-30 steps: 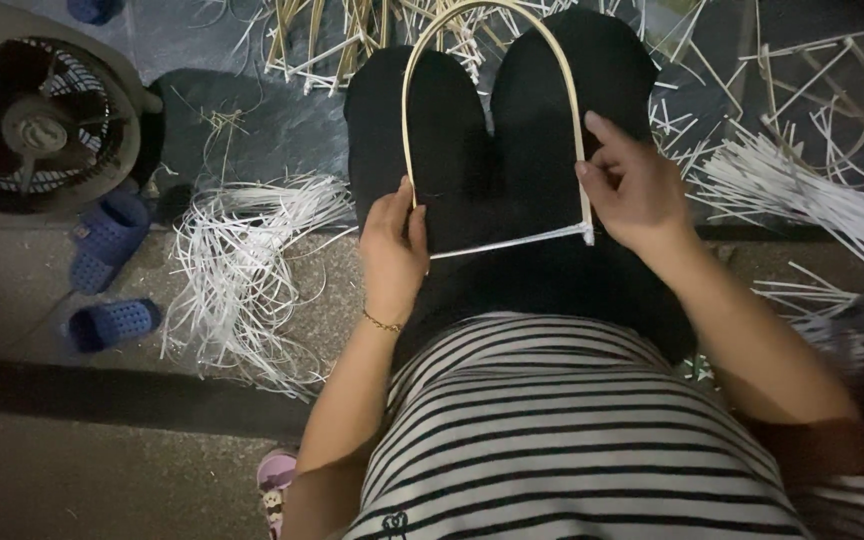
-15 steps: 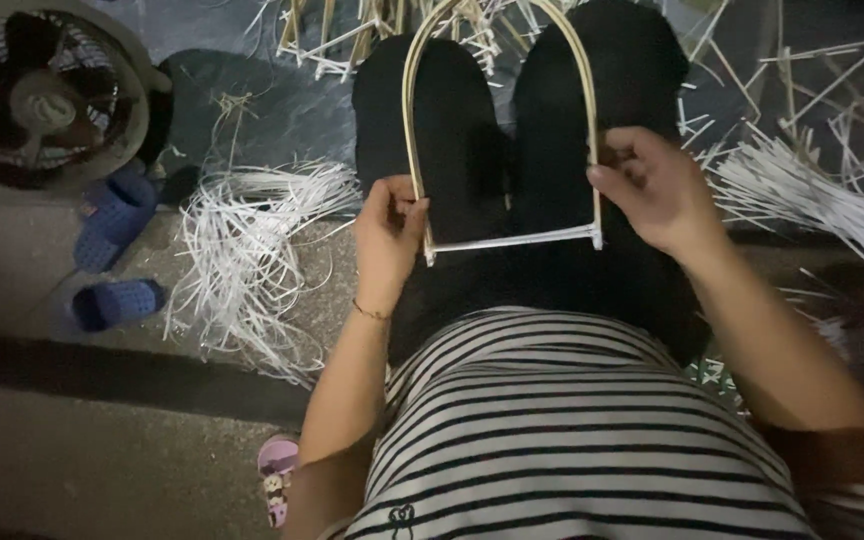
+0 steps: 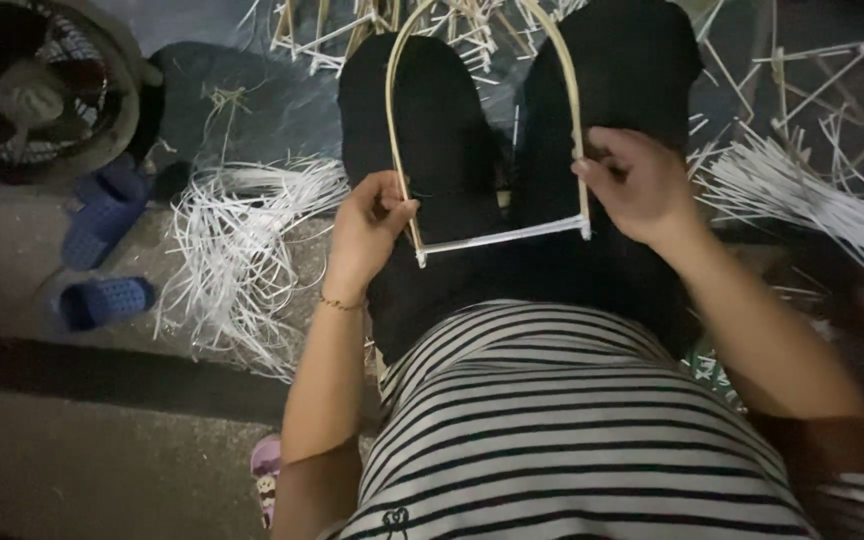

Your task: The recorder is weaving white plastic or bamboo strips around a wooden frame to create a basket or furniture component.

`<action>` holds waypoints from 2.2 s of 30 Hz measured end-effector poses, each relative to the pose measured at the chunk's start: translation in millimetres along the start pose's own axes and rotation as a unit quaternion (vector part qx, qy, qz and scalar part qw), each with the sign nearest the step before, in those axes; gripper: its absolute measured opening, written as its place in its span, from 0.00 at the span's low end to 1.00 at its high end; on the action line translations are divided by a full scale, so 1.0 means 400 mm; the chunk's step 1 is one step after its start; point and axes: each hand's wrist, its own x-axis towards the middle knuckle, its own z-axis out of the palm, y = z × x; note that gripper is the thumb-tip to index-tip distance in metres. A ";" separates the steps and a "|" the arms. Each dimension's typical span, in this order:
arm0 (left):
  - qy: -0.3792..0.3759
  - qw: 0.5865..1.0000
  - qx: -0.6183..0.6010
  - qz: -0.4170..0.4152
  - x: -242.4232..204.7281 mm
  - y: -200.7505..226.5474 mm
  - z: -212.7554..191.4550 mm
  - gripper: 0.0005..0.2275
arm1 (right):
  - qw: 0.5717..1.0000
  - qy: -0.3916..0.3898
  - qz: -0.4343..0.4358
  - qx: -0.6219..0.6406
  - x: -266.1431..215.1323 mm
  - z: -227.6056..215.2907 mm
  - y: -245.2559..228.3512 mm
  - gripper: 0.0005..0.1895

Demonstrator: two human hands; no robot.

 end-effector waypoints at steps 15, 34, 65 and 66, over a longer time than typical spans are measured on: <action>-0.018 0.998 -0.057 -0.007 0.024 -0.019 -0.010 0.11 | 1.000 -0.018 0.000 -0.005 0.008 -0.014 -0.020 0.15; 0.038 0.933 0.238 0.268 0.250 -0.014 0.032 0.14 | 0.971 0.055 -0.103 -0.210 0.118 -0.029 0.068 0.11; -0.208 0.947 -0.231 0.087 0.263 0.103 -0.027 0.09 | 0.918 -0.116 -0.117 0.360 0.180 -0.101 -0.182 0.18; -0.206 0.950 -0.218 0.091 0.259 0.103 -0.025 0.08 | 0.900 -0.153 -0.082 0.400 0.182 -0.104 -0.183 0.18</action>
